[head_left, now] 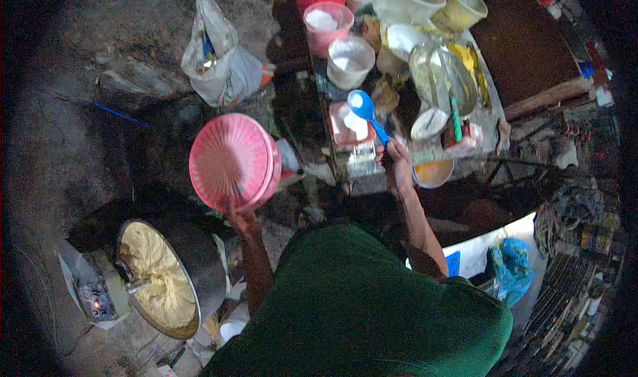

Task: Measuring and combining ingredients into a large dough mixer.

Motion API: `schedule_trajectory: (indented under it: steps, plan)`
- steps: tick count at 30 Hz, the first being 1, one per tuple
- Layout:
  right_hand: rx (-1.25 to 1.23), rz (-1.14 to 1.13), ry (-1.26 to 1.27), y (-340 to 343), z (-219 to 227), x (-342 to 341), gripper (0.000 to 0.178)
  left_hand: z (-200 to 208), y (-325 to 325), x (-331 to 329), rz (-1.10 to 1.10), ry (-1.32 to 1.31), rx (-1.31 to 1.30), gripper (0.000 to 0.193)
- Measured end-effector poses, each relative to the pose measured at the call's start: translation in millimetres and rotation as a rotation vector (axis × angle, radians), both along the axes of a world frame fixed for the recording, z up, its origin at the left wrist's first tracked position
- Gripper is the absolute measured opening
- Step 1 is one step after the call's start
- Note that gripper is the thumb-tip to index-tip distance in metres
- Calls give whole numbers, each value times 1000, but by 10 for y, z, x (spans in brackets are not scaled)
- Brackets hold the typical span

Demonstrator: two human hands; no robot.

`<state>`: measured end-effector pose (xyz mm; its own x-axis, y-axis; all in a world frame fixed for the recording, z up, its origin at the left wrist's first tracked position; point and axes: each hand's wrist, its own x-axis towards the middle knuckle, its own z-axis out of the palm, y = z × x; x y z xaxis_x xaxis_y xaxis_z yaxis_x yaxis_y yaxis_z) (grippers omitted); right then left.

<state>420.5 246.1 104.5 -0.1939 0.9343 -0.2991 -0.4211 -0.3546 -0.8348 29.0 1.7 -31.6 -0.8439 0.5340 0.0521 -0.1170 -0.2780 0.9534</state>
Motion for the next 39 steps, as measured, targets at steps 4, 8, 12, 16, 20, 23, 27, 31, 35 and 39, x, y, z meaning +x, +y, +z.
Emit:
schedule_trajectory:
  steps: [4, 8, 12, 16, 20, 23, 27, 31, 35, 39]
  plan:
    - [159, 21, 25, 962, 502, -443, 23, 199, 158, 251, 134, -48, -151, 47]
    - [508, -37, -294, 2439, 789, -790, 24, 913, 507, 752, 83, -528, 159, 49]
    - [816, -90, -465, 3545, 1036, -1628, 28, 832, 287, 851, 130, -523, 61, 51]
    - [1267, -364, -1247, 4671, 365, -1655, 53, 978, 1035, 1079, 120, -473, 55, 52]
    - [985, -264, -1160, 4845, -23, -1518, 37, 1352, 1968, 1138, 41, -557, 138, 55]
    - [936, -372, -756, 3834, 336, -1608, 34, 1136, 2634, 891, -70, -462, 158, 49]
    - [581, -174, -660, 2368, 353, -971, 37, 1210, 4406, 568, -425, -554, 264, 40]
    - [635, -20, -630, 1292, 41, -302, 34, 1223, 6050, 716, -315, -344, 364, 48]
    - [183, 97, -439, 899, 353, 60, 36, 1104, 7109, 528, -258, -404, 111, 67]
    - [99, 19, -429, 910, 53, 118, 34, 993, 7595, 265, -791, -397, -9, 93]
